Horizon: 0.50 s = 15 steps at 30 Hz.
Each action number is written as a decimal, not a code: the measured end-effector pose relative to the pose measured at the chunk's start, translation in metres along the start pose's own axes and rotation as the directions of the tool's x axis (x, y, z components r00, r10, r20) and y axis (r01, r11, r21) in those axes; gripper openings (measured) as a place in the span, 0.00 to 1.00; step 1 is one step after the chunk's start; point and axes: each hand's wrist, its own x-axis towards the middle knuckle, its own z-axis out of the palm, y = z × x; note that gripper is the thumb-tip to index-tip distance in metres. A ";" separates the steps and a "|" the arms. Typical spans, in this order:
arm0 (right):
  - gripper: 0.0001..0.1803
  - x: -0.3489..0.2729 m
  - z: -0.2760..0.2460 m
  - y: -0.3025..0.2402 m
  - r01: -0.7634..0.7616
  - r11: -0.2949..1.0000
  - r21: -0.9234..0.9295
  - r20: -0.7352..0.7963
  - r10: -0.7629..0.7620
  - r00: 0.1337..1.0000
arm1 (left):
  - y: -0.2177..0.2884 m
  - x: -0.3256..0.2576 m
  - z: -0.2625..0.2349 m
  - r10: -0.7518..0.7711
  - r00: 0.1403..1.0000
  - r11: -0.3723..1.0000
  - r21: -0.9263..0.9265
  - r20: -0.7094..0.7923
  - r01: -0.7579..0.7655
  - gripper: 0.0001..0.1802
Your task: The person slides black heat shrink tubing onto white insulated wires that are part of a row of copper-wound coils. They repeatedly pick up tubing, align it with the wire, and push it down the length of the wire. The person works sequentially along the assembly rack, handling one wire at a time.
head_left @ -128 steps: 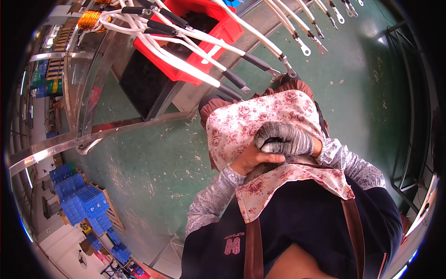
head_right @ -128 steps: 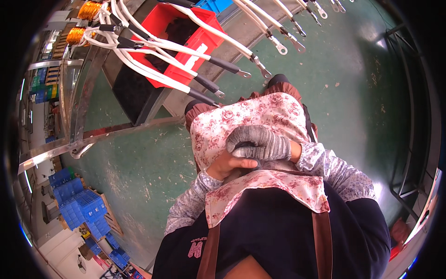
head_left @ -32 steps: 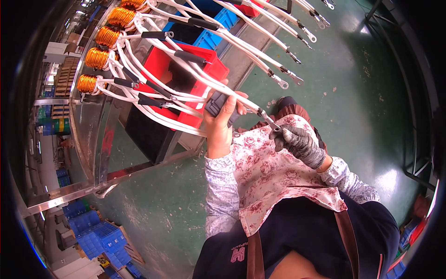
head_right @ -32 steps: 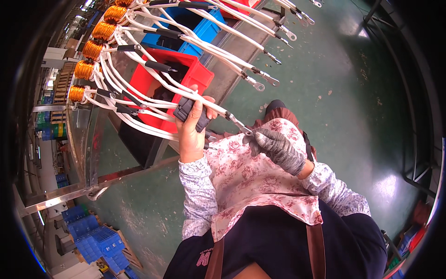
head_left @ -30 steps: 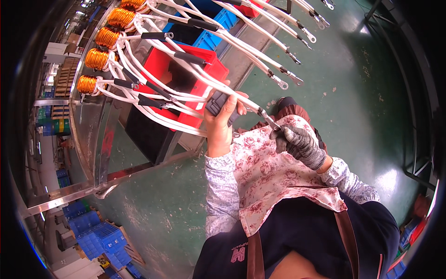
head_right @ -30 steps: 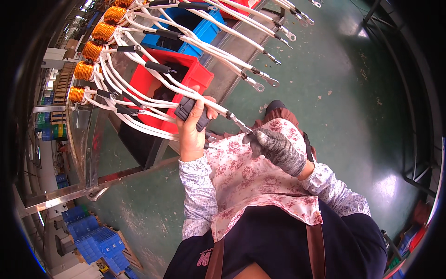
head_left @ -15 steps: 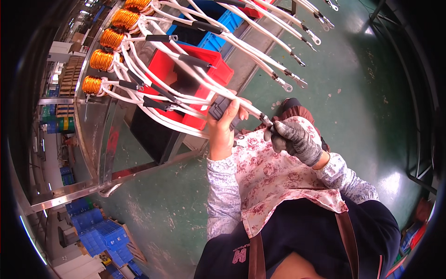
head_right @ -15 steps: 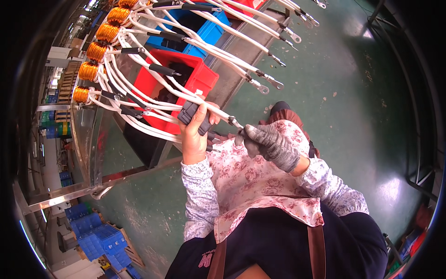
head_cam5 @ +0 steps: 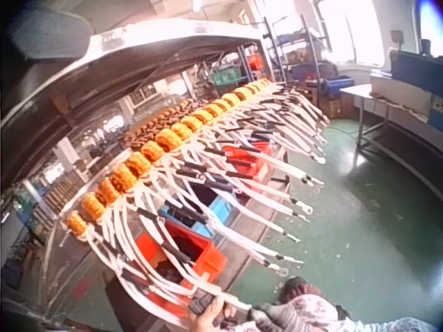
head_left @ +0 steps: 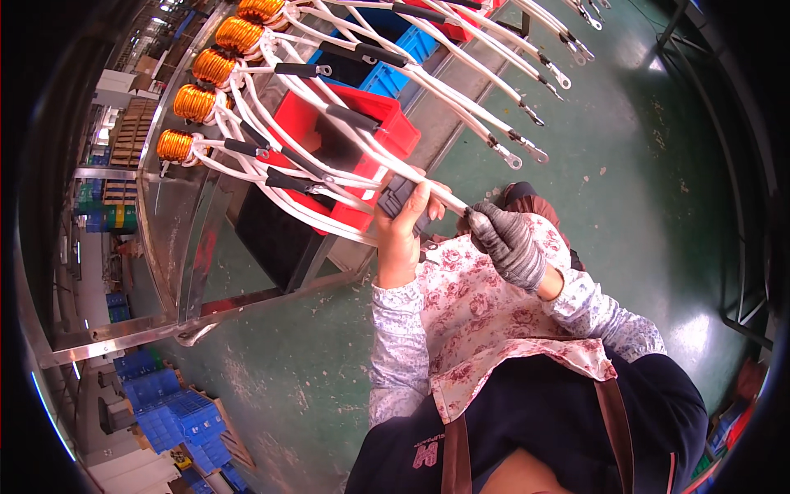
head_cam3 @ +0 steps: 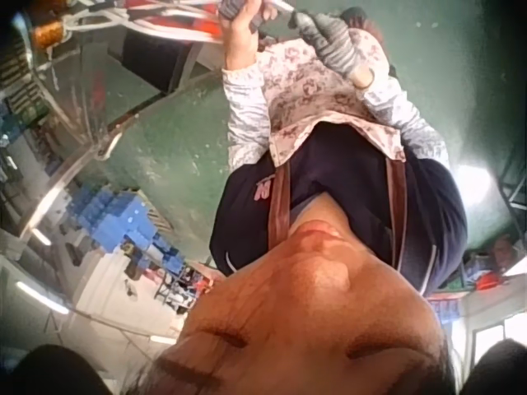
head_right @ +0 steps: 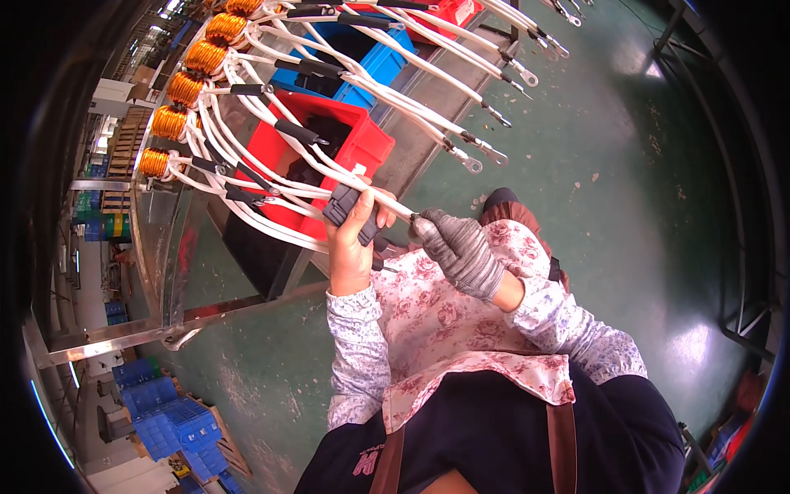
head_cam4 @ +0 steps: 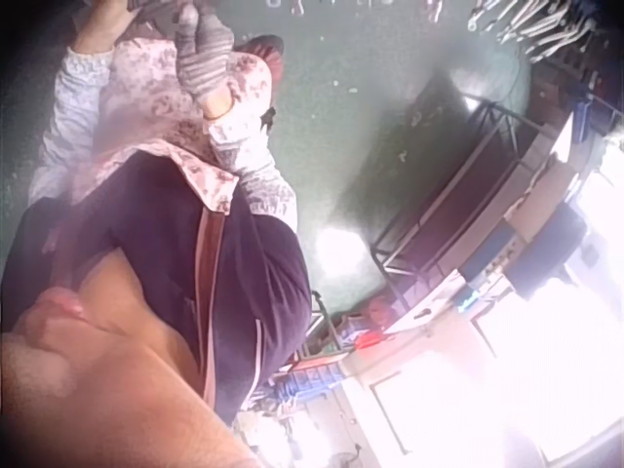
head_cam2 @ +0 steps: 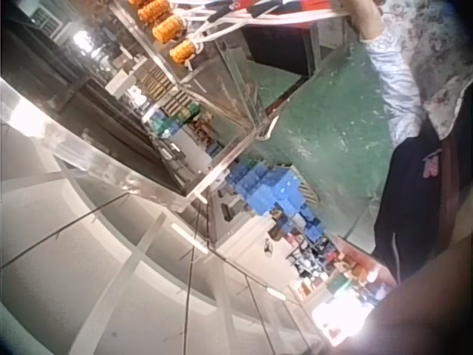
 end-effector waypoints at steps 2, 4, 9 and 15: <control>0.24 0.006 -0.004 -0.004 -0.163 0.986 -0.028 0.059 0.165 0.985 | -0.002 0.000 -0.002 0.002 1.000 1.000 0.028 -0.021 -0.001 0.12; 0.26 0.019 -0.013 -0.012 -0.207 0.967 -0.149 0.125 0.226 0.966 | -0.007 0.000 -0.007 0.001 0.998 0.998 0.055 -0.059 0.003 0.12; 0.27 0.022 -0.018 -0.009 -0.278 0.956 -0.091 0.207 0.291 0.934 | -0.011 0.005 -0.015 -0.012 0.999 0.998 0.059 -0.046 0.015 0.10; 0.27 0.021 -0.013 0.031 -0.769 -0.086 0.633 0.774 0.027 0.633 | -0.008 0.006 -0.010 -0.009 1.000 1.000 0.026 -0.010 0.009 0.09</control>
